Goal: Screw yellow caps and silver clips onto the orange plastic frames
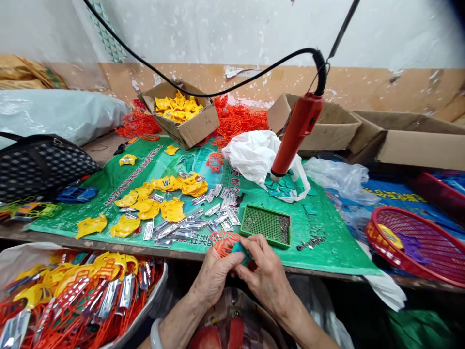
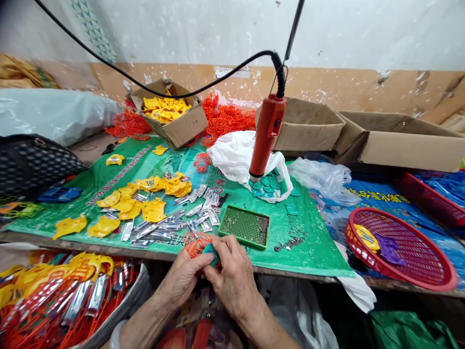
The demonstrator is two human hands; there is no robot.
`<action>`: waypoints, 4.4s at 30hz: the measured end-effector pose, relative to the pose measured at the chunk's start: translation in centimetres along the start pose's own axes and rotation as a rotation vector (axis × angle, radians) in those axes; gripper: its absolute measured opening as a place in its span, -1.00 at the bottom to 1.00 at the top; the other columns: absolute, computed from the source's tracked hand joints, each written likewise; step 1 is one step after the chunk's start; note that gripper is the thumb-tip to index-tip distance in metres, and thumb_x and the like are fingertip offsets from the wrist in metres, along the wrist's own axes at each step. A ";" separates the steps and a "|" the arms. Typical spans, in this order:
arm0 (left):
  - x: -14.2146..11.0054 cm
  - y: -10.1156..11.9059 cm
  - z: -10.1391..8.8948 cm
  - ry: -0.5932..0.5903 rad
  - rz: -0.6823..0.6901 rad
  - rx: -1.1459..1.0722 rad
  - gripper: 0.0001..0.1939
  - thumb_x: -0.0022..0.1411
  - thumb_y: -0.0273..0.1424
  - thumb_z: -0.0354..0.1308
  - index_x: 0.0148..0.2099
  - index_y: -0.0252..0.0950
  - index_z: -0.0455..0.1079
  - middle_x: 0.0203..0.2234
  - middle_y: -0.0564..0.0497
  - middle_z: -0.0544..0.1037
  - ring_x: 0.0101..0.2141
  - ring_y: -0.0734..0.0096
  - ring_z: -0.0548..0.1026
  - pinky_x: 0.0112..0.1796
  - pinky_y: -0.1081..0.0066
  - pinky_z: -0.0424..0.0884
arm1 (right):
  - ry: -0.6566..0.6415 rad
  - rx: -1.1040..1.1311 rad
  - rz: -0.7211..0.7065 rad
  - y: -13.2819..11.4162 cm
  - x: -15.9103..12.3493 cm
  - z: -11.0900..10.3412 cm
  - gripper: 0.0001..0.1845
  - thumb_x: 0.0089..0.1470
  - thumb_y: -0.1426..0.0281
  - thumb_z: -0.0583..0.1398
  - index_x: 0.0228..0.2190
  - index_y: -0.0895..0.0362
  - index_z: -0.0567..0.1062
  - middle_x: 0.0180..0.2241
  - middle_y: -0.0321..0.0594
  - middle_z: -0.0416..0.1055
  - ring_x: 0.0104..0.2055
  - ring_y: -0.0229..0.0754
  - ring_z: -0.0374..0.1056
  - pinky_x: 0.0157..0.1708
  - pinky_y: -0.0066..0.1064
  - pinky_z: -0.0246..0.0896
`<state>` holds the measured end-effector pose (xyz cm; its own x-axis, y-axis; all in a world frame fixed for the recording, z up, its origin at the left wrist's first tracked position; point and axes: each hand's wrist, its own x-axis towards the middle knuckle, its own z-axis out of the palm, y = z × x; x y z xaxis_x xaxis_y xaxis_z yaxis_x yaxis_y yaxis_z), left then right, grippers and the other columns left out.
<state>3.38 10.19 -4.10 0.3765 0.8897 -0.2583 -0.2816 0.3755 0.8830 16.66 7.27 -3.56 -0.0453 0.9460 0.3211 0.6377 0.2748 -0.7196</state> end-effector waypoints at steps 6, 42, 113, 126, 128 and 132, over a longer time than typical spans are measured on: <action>0.1 0.1 0.1 -0.061 0.027 -0.010 -0.89 0.14 -0.43 0.21 -0.24 -0.30 0.45 -0.45 0.09 0.43 -0.44 0.49 0.32 -0.37 0.48 0.28 | -0.072 -0.014 0.037 -0.5 -0.1 -0.3 -0.45 -0.01 0.53 0.26 0.05 0.07 0.38 -0.19 -0.12 0.37 -0.18 -0.05 0.37 -0.22 -0.19 0.39; 0.7 0.7 -0.3 -0.012 -0.204 -0.009 -0.77 0.09 -0.31 0.27 -0.20 -0.29 0.40 -0.48 0.10 0.40 -0.53 0.60 0.23 -0.62 0.61 0.02 | 0.369 0.656 0.202 1.4 15.1 -5.5 -0.66 -0.32 0.37 0.38 -0.43 0.12 0.41 -0.59 -0.41 0.37 -0.60 -0.28 0.27 -0.56 -0.33 0.24; 0.5 0.6 0.7 0.069 -0.128 0.011 -0.81 0.02 -0.33 0.24 -0.35 -0.29 0.33 -0.60 0.17 0.23 -0.60 0.60 0.06 -0.62 0.54 -0.05 | 0.286 1.030 0.034 -5.3 7.3 -6.1 -0.48 -0.13 0.48 0.28 -0.09 -0.10 0.39 -0.52 -0.43 0.36 -0.49 -0.24 0.34 -0.37 -0.26 0.36; 0.6 0.5 0.8 0.060 -0.117 -0.069 -0.85 0.00 -0.38 0.27 -0.36 -0.29 0.38 -0.55 0.14 0.36 -0.51 0.52 0.28 -0.45 0.53 0.21 | 0.196 1.102 0.034 -4.4 7.0 -5.5 -0.48 -0.08 0.49 0.31 -0.06 -0.04 0.36 -0.45 -0.43 0.42 -0.43 -0.27 0.36 -0.33 -0.32 0.33; 0.6 0.5 0.8 0.044 -0.116 -0.096 -0.83 -0.01 -0.37 0.28 -0.34 -0.28 0.40 -0.52 0.11 0.40 -0.45 0.44 0.36 -0.37 0.47 0.28 | 0.190 1.097 0.036 -4.3 6.9 -5.5 -0.49 -0.08 0.49 0.31 -0.07 -0.04 0.35 -0.45 -0.43 0.42 -0.42 -0.27 0.37 -0.33 -0.32 0.33; 0.6 0.5 0.9 0.061 -0.145 -0.082 -0.85 -0.02 -0.39 0.28 -0.34 -0.30 0.43 -0.53 0.10 0.42 -0.47 0.44 0.36 -0.38 0.47 0.29 | 0.185 1.081 0.037 -4.2 6.8 -5.4 -0.54 -0.08 0.49 0.30 -0.11 -0.03 0.36 -0.45 -0.42 0.42 -0.44 -0.26 0.37 -0.34 -0.30 0.33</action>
<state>4.24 10.67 -3.40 0.3648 0.8379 -0.4060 -0.3007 0.5187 0.8003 17.86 11.61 4.94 0.1334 0.9411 0.3107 -0.3786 0.3381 -0.8616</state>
